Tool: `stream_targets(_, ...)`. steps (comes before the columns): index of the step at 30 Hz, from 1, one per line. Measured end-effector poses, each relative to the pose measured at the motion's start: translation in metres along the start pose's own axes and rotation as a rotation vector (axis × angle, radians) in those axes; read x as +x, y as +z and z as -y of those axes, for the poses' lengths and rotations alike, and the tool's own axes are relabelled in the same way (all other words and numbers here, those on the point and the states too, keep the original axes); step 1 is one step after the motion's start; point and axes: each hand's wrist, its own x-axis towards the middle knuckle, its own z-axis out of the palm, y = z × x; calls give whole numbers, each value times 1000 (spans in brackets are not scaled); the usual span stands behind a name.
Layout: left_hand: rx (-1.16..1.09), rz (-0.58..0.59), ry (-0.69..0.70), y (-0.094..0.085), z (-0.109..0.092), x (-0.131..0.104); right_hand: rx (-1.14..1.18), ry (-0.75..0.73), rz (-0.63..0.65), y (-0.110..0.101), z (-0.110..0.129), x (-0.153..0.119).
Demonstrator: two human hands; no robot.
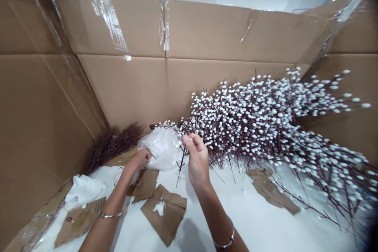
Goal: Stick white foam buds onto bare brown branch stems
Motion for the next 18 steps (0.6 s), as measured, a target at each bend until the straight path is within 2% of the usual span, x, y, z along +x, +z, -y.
stream_targets(7,-55,-54,41,-1,1,0,-31,12,25,0,0,0)
stream_targets(18,-182,-134,93,0,-8,-1,5,25,32,-2,2,1)
